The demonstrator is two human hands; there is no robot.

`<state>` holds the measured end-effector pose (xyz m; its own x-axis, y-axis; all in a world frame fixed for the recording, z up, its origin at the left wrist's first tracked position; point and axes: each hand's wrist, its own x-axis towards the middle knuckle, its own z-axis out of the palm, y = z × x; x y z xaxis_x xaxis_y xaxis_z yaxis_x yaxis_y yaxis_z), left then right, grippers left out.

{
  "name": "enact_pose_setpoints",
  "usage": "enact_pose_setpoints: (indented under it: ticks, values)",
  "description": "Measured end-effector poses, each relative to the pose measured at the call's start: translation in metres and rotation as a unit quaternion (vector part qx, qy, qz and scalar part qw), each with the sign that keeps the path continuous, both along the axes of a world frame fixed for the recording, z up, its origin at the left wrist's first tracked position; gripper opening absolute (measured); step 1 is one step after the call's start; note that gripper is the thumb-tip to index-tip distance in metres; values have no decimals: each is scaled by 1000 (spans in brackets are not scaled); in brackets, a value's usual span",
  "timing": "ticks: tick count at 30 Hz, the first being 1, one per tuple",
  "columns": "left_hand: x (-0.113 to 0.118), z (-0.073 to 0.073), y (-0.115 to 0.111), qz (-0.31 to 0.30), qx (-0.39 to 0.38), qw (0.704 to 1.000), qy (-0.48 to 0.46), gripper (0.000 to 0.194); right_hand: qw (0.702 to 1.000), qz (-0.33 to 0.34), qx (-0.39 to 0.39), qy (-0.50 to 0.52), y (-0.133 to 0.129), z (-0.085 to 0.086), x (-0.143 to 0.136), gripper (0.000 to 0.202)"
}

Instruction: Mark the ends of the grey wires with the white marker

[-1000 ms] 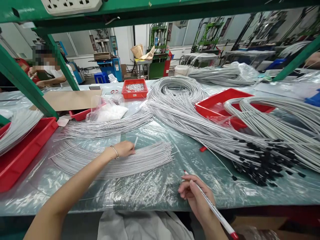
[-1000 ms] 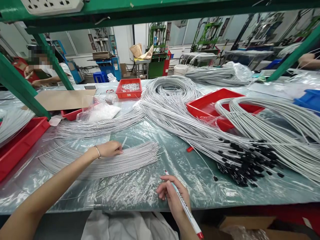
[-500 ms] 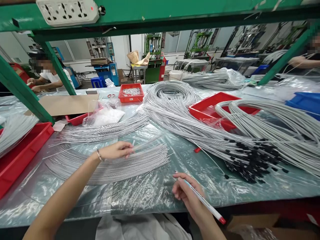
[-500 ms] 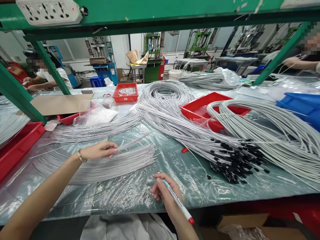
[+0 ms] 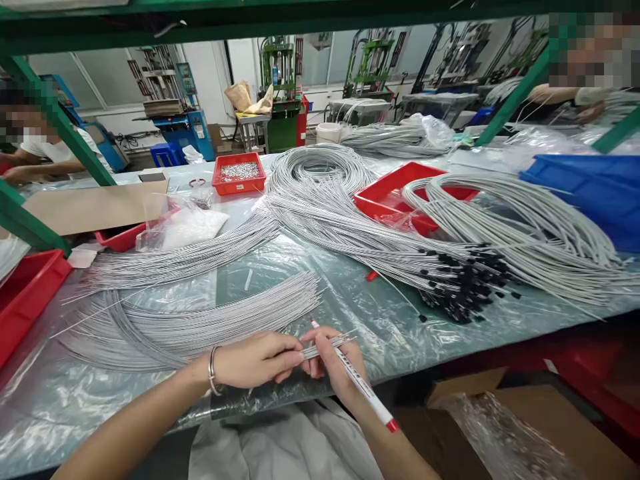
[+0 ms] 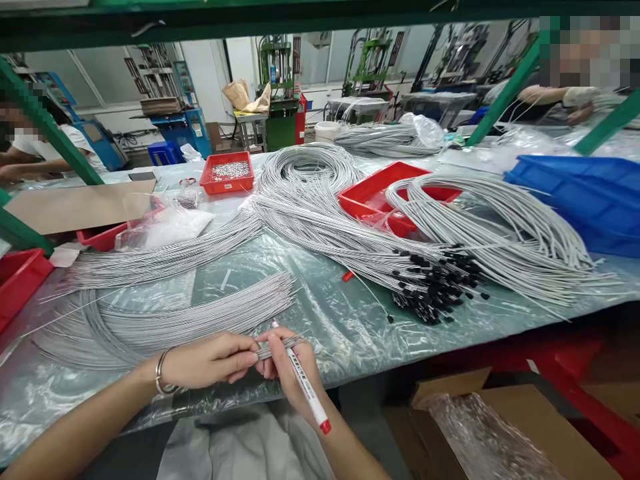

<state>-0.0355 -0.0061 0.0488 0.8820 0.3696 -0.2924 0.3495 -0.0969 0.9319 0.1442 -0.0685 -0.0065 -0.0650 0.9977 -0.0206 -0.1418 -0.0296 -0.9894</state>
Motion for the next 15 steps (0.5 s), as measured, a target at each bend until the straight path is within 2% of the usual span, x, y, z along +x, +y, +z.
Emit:
enact_pose_setpoints:
  ticks: [2,4,5,8,10,13,15]
  values:
    - [7,2,-3,19,17,1000,4,43,992,-67,79,-77,-4,0,10,30]
    - [8,4,-3,32,21,999,22,43,964,-137,151,-169,-7,2,20,38]
    - [7,5,-2,37,22,999,29,43,948,-151,181,-214,-9,3,24,43]
    - [6,6,-2,51,23,998,38,43,909,-129,243,-313,-15,7,26,53]
    - [7,6,-3,61,21,997,36,41,896,-111,266,-337,-17,9,21,57]
    - [11,6,-5,76,15,997,26,39,898,-94,273,-332,-17,8,18,59]
    - [12,6,-7,86,13,996,14,39,919,-88,239,-301,-16,6,22,52]
